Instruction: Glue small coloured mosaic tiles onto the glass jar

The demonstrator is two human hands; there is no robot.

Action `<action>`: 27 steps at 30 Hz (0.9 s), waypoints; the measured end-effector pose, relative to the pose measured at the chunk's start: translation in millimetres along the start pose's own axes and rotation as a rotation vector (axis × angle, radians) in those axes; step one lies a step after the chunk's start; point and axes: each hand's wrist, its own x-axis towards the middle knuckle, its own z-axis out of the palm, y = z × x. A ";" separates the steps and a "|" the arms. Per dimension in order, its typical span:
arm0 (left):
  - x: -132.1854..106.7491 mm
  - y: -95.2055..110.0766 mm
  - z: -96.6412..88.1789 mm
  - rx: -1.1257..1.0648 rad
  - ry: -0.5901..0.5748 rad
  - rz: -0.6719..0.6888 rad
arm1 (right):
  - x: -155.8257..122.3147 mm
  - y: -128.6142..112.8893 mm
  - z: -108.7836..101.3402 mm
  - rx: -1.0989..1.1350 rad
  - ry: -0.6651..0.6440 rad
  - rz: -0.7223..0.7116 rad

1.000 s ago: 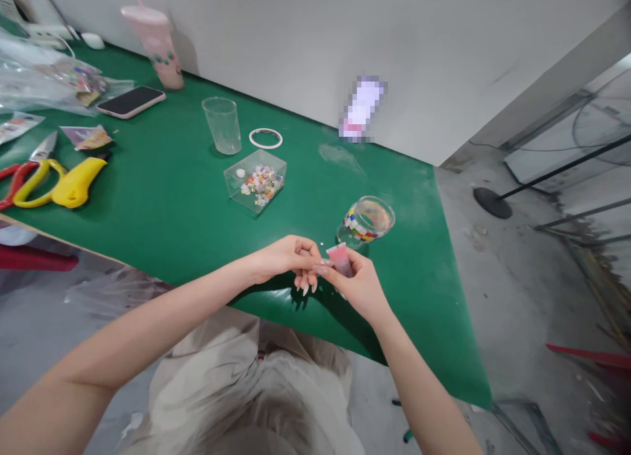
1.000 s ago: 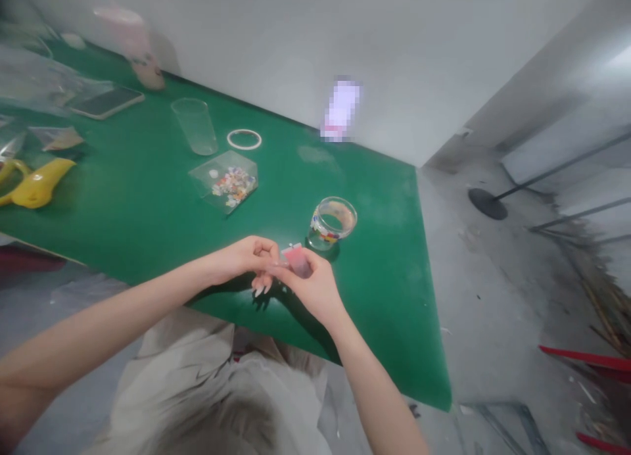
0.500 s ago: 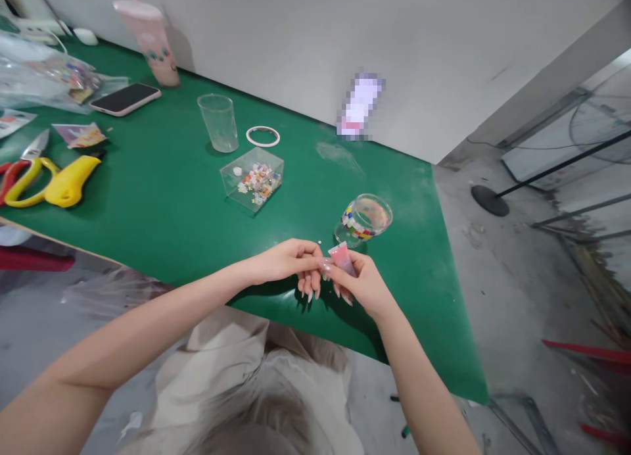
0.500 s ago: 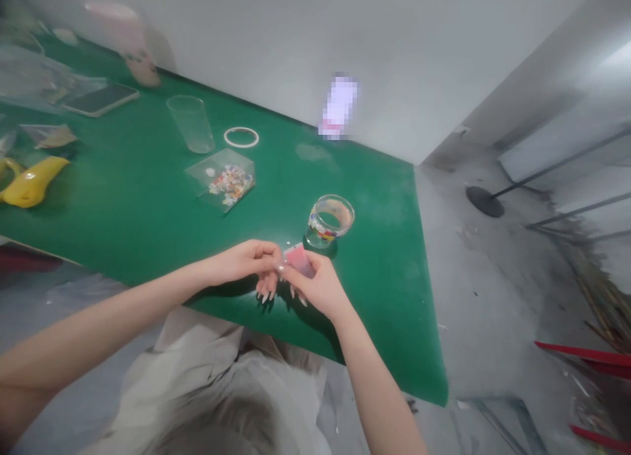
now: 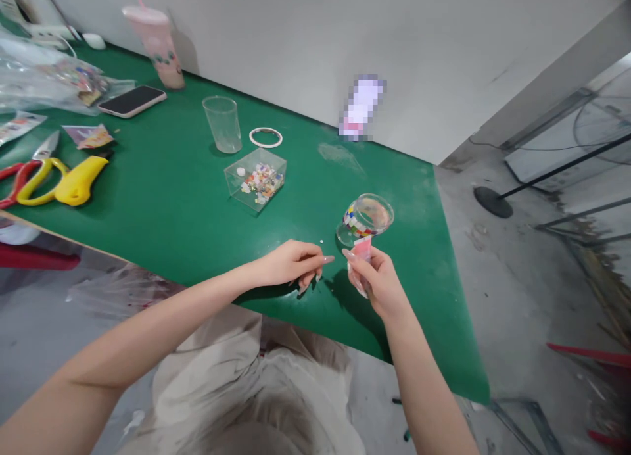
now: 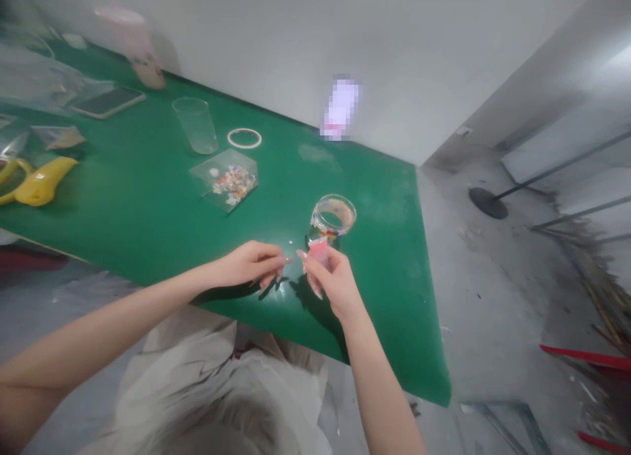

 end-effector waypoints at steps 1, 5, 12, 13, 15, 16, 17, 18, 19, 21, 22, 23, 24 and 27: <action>-0.1 0.0 -0.3 0.051 0.023 0.020 | -0.5 -0.1 0.2 -0.004 -0.002 -0.003; 0.8 -1.8 -1.1 0.091 0.058 0.030 | -2.7 -0.7 -0.3 -0.043 -0.001 -0.010; 3.1 -0.6 -5.0 -0.099 0.040 -0.043 | -1.7 -1.6 -1.7 -0.055 0.005 -0.015; 2.3 -0.2 -5.0 -0.084 0.047 -0.039 | -1.1 -1.7 -2.4 -0.036 0.011 -0.018; 0.0 -0.3 -4.4 -0.008 0.076 -0.021 | -0.1 -2.0 -4.4 0.012 0.025 -0.022; -1.3 -0.8 -4.2 0.049 0.075 0.002 | 0.3 -2.1 -5.5 0.036 0.034 -0.025; -2.5 -1.5 -4.2 0.113 0.065 0.039 | 0.5 -2.3 -6.6 0.060 0.044 -0.031; -3.5 -2.1 -4.7 0.177 0.052 0.080 | 0.6 -2.5 -7.6 0.082 0.056 -0.039; -4.3 -2.6 -5.7 0.235 0.046 0.121 | 0.5 -2.7 -8.3 0.098 0.064 -0.047; -6.1 -3.0 -8.5 0.320 0.088 0.165 | 0.0 -3.4 -8.9 0.113 0.068 -0.058; -7.7 -3.1 -9.6 0.352 0.147 0.160 | -0.3 -4.0 -9.0 0.114 0.065 -0.062; -10.0 -3.4 -9.9 0.386 0.226 0.146 | -0.8 -4.8 -9.2 0.113 0.061 -0.066; -13.4 -4.1 -8.7 0.428 0.308 0.138 | -1.5 -6.1 -9.7 0.113 0.059 -0.074; -30.5 -11.9 7.0 0.636 0.498 0.190 | -6.2 -13.5 -15.5 0.125 0.092 -0.130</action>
